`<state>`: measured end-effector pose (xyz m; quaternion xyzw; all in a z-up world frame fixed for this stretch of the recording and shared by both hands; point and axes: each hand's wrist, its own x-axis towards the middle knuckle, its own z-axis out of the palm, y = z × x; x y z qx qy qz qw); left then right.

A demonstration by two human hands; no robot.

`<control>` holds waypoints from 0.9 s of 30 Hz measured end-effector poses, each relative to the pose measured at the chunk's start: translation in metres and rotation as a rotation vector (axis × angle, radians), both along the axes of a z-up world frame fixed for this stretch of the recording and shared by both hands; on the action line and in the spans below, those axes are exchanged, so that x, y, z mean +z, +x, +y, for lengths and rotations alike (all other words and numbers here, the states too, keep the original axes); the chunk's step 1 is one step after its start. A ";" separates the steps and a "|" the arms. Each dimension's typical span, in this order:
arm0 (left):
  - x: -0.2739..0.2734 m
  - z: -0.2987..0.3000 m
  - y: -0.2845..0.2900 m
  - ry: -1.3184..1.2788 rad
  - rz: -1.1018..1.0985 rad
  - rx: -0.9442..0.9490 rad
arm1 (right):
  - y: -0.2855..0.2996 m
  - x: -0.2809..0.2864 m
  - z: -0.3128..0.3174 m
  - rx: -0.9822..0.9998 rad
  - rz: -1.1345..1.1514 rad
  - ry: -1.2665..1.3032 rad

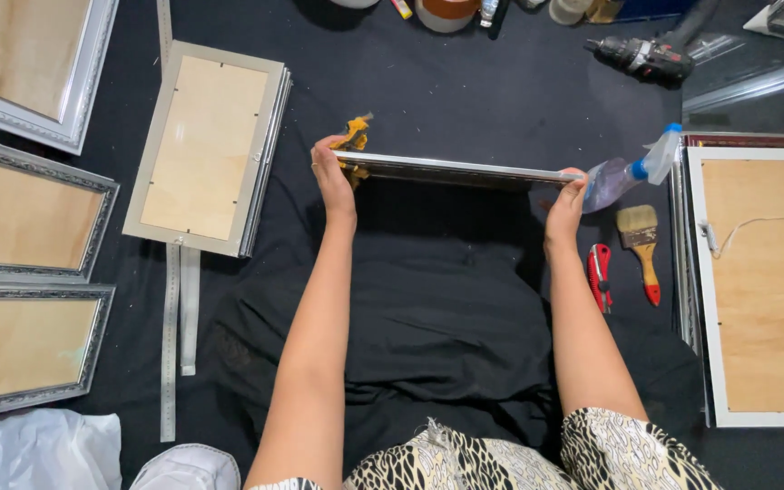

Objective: The person wipes the back of a picture frame with a yellow cloth, sprays it with a cleaning solution, and continues wiping the surface and edges. The person then flips the frame to clean the front side and edges.

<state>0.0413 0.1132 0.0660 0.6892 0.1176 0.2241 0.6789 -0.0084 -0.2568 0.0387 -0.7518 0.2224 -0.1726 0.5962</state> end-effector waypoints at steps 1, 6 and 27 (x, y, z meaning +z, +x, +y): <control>-0.010 0.001 0.003 -0.003 0.001 0.002 | -0.001 -0.002 -0.001 0.002 0.001 -0.003; -0.059 0.002 0.021 -0.251 0.147 -0.058 | -0.001 -0.005 -0.003 -0.019 -0.008 0.053; 0.057 -0.039 0.039 0.591 -0.287 0.118 | 0.014 -0.006 -0.031 -0.074 -0.233 0.726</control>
